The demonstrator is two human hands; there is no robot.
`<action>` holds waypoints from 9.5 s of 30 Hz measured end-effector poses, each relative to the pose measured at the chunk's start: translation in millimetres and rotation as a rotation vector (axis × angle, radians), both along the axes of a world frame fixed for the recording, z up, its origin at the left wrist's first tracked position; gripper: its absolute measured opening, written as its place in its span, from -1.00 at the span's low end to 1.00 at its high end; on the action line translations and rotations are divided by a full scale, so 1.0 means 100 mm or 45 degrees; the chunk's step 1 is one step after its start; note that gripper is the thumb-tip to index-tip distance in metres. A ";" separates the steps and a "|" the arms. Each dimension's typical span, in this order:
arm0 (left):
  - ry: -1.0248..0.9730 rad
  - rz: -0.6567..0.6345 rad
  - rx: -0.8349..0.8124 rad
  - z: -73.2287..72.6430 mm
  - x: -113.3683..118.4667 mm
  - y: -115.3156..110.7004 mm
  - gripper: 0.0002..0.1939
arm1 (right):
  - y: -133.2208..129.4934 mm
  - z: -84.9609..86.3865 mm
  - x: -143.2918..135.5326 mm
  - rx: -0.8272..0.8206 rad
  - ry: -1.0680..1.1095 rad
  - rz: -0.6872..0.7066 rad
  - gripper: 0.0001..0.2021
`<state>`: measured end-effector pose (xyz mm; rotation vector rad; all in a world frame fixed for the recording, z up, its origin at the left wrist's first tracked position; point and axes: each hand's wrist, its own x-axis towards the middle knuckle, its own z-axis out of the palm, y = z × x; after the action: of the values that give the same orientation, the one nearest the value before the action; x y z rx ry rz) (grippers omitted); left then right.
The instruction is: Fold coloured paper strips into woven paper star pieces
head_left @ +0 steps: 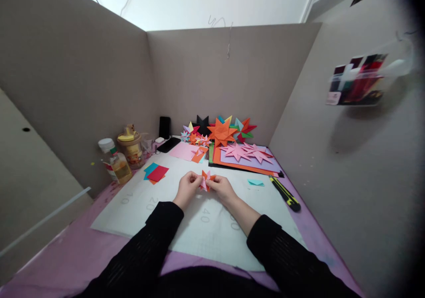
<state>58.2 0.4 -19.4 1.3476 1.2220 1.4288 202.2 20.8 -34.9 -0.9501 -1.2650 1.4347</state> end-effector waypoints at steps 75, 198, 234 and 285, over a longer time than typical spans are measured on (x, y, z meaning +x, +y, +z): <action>0.378 0.017 0.261 0.05 -0.02 0.00 -0.89 | -0.04 0.06 0.02 0.415 -0.388 -0.238 -0.88; 0.514 -0.025 0.298 0.15 -0.04 -0.06 -0.82 | -0.07 0.15 0.07 0.626 -0.457 -0.310 -0.79; 0.282 -0.038 0.022 0.07 -0.04 0.02 -0.70 | -0.02 0.08 0.05 0.301 -0.275 -0.199 -0.80; 0.381 -0.322 -0.148 0.16 -0.09 -0.03 -0.73 | -0.01 0.13 0.10 -0.035 0.075 0.188 -0.66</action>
<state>49.4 -2.3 -3.0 1.6105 1.2479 0.9910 211.8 19.5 -21.8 -0.8400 -1.2968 1.5868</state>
